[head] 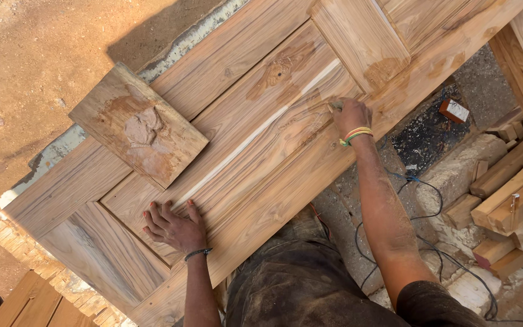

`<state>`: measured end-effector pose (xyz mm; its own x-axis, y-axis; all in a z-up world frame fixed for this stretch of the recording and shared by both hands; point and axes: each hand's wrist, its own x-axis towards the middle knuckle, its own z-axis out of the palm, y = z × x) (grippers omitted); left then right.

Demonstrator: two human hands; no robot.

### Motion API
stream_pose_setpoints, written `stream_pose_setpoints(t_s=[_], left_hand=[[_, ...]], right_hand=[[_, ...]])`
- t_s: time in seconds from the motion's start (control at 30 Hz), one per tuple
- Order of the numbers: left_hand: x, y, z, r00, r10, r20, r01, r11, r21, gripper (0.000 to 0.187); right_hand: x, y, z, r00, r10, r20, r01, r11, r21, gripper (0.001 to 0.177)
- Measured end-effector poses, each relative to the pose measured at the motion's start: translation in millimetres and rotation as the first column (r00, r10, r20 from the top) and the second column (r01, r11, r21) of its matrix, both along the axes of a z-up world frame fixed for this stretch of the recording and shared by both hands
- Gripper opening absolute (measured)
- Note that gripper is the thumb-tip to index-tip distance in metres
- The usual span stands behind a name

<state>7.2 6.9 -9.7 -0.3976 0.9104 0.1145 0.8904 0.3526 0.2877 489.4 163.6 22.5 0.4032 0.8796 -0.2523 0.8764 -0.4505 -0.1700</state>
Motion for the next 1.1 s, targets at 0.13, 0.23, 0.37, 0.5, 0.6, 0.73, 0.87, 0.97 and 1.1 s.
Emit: stream_pose_setpoints(t_s=[0.13,0.23,0.37,0.5,0.6,0.73,0.87,0.97,1.1], left_hand=[[-1,-3,2,1.0,0.004,0.004,-0.004,1.0,-0.005,0.053],[0,1,4,1.0,0.017,0.017,-0.017,1.0,0.002,0.056],[0,0,7,0.999,0.027,0.025,-0.027,1.0,0.005,0.053],[-2,1,5,1.0,0.024,0.014,-0.024,1.0,-0.005,0.05],[-2,-2,2,1.0,0.006,0.005,-0.006,1.0,0.015,0.053],[-6,-4,-4,0.999,0.026,0.021,-0.026,0.999,-0.02,0.051],[-4,0,-1,0.999,0.032,0.018,-0.032,0.999,-0.008,0.051],[-7,-3,-3,1.0,0.025,0.007,-0.025,1.0,-0.008,0.051],[-7,-2,-4,1.0,0.018,0.001,-0.018,1.0,-0.003,0.052]], right_hand=[[-52,-29,7,0.99,0.139,-0.022,-0.138,0.989,0.06,0.032],[-90,-49,16,0.922,0.044,-0.385,-0.082,0.993,-0.084,0.032],[-114,-62,34,0.762,0.232,-0.605,-0.121,0.968,0.22,0.028],[-108,-37,49,0.79,0.326,-0.52,-0.122,0.913,0.388,0.028],[-118,-19,46,0.778,0.626,-0.06,-0.515,0.689,0.511,0.034],[-128,-32,28,0.663,0.734,0.148,-0.713,0.558,0.426,0.042],[-113,-48,40,0.649,0.757,0.076,-0.716,0.573,0.399,0.041],[-109,-29,46,0.617,0.777,0.125,-0.762,0.55,0.342,0.036],[-124,-31,39,0.652,0.739,0.168,-0.727,0.547,0.415,0.04]])
